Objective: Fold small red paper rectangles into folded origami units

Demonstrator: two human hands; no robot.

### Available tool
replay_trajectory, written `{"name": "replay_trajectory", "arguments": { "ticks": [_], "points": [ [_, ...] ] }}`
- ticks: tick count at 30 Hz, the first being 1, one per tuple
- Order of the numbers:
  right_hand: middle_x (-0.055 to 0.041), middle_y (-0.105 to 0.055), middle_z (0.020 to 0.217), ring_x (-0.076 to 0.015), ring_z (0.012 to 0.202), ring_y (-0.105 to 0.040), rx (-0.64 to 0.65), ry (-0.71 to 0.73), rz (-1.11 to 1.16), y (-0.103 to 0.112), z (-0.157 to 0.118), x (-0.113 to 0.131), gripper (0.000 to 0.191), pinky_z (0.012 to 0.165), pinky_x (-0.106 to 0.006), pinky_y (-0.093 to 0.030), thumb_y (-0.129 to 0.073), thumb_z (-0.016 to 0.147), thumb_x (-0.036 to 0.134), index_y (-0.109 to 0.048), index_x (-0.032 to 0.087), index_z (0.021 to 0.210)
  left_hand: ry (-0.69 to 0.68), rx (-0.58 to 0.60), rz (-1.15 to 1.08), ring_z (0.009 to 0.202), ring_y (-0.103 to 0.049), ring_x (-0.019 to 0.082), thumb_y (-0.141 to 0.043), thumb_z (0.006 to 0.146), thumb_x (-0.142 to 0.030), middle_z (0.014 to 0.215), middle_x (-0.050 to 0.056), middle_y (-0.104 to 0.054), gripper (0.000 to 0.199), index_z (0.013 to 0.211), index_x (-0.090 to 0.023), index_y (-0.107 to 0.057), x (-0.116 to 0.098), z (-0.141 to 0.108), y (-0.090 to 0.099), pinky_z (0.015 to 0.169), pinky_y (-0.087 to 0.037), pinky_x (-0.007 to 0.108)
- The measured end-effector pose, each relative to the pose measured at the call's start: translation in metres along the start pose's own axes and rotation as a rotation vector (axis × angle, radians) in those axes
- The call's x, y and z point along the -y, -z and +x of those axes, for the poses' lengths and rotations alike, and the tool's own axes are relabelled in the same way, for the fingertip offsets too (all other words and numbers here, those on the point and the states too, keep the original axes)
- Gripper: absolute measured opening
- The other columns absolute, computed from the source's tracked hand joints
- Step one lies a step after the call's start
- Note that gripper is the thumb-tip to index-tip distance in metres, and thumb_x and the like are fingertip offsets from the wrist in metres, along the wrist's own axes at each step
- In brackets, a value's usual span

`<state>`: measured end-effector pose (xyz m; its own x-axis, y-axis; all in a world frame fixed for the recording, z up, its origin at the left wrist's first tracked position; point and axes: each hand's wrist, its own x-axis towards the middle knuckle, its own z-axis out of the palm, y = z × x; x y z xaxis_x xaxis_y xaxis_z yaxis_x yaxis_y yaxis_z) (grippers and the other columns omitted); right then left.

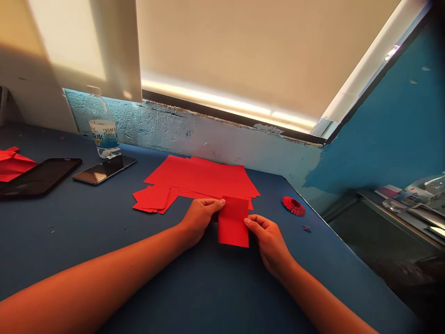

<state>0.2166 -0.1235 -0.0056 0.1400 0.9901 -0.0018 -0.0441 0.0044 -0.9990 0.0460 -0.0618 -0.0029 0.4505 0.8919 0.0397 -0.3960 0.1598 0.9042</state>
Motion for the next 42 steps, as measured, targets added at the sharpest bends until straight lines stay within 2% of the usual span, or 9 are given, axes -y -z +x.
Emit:
{"name": "replay_trajectory", "arguments": {
  "ticks": [4,11,16,23,26,29,31,36,42],
  "points": [
    [-0.0012,-0.061,0.069,-0.014,0.062,-0.052,-0.003,0.018,-0.018,-0.001,-0.001,0.001,0.022,0.061,-0.026,-0.04,-0.066,0.073,0.038,-0.063,0.017,0.07,-0.012,-0.094,-0.085,0.076,-0.061,0.018,-0.068,0.07,-0.03,0.082,0.008,-0.068,0.019,0.077,-0.012,-0.068,0.0,0.001,-0.002,0.072,-0.046,0.03],
    [-0.0013,-0.061,0.069,-0.0157,0.063,-0.053,-0.025,-0.037,0.031,0.0,0.0,0.0,0.019,0.059,-0.027,-0.041,-0.066,0.073,0.037,-0.064,0.018,0.073,-0.036,-0.125,-0.206,0.08,-0.062,0.018,-0.061,0.075,-0.027,0.084,0.009,-0.068,0.017,0.083,-0.012,-0.067,-0.002,0.006,-0.001,0.076,-0.047,0.031],
    [-0.002,-0.061,0.069,-0.0158,0.063,-0.054,-0.012,-0.035,0.026,0.0,-0.001,0.001,0.02,0.059,-0.027,-0.041,-0.066,0.073,0.037,-0.064,0.017,0.073,-0.022,-0.031,-0.093,0.072,-0.061,0.017,-0.061,0.077,-0.039,0.077,0.009,-0.067,0.029,0.078,-0.01,-0.067,0.003,0.006,0.001,0.069,-0.047,0.029],
    [-0.0012,-0.062,0.067,-0.0147,0.061,-0.053,-0.036,-0.01,-0.015,-0.001,-0.002,0.002,0.021,0.058,-0.026,-0.041,-0.068,0.07,0.038,-0.064,0.017,0.069,-0.069,-0.161,-0.084,0.073,-0.061,0.017,-0.069,0.07,-0.037,0.078,0.006,-0.068,0.026,0.078,-0.012,-0.068,0.006,0.007,-0.001,0.072,-0.047,0.029],
    [-0.0007,-0.06,0.066,-0.0144,0.059,-0.052,-0.056,-0.015,0.032,-0.001,-0.001,0.002,0.022,0.056,-0.027,-0.041,-0.069,0.069,0.039,-0.064,0.017,0.071,-0.077,-0.067,-0.102,0.072,-0.062,0.018,-0.062,0.076,-0.043,0.077,0.007,-0.068,0.032,0.086,-0.013,-0.068,0.001,0.005,-0.003,0.072,-0.048,0.03],
    [-0.001,-0.062,0.068,-0.0153,0.061,-0.054,-0.057,-0.003,0.05,-0.001,-0.001,0.002,0.023,0.06,-0.028,-0.042,-0.068,0.069,0.041,-0.064,0.018,0.071,-0.063,0.132,0.072,0.074,-0.062,0.02,-0.059,0.078,-0.046,0.079,0.007,-0.069,0.036,0.087,-0.013,-0.07,-0.003,0.0,-0.004,0.07,-0.047,0.03],
    [-0.0013,-0.062,0.069,-0.0159,0.063,-0.055,-0.057,0.007,0.042,-0.001,-0.001,0.002,0.024,0.061,-0.028,-0.043,-0.068,0.07,0.042,-0.064,0.018,0.071,-0.047,0.199,0.211,0.077,-0.063,0.021,-0.064,0.074,-0.043,0.08,0.006,-0.07,0.032,0.084,-0.013,-0.071,-0.005,-0.003,-0.002,0.07,-0.047,0.03],
    [-0.0004,-0.062,0.068,-0.0167,0.064,-0.056,-0.1,0.02,0.117,-0.003,-0.001,0.002,0.021,0.062,-0.029,-0.045,-0.069,0.07,0.039,-0.063,0.019,0.072,-0.022,0.206,0.334,0.077,-0.063,0.023,-0.066,0.072,-0.042,0.083,0.008,-0.071,0.031,0.082,-0.013,-0.072,-0.004,-0.005,0.001,0.068,-0.046,0.029],
    [-0.0024,-0.066,0.075,-0.0201,0.07,-0.061,-0.191,0.054,0.194,-0.005,-0.001,0.004,0.017,0.062,-0.031,-0.048,-0.067,0.071,0.036,-0.062,0.021,0.077,-0.042,0.18,0.453,0.066,-0.061,0.02,-0.064,0.071,-0.042,0.07,0.007,-0.069,0.03,0.073,-0.014,-0.071,-0.002,-0.003,0.001,0.061,-0.044,0.027]
  ]
}}
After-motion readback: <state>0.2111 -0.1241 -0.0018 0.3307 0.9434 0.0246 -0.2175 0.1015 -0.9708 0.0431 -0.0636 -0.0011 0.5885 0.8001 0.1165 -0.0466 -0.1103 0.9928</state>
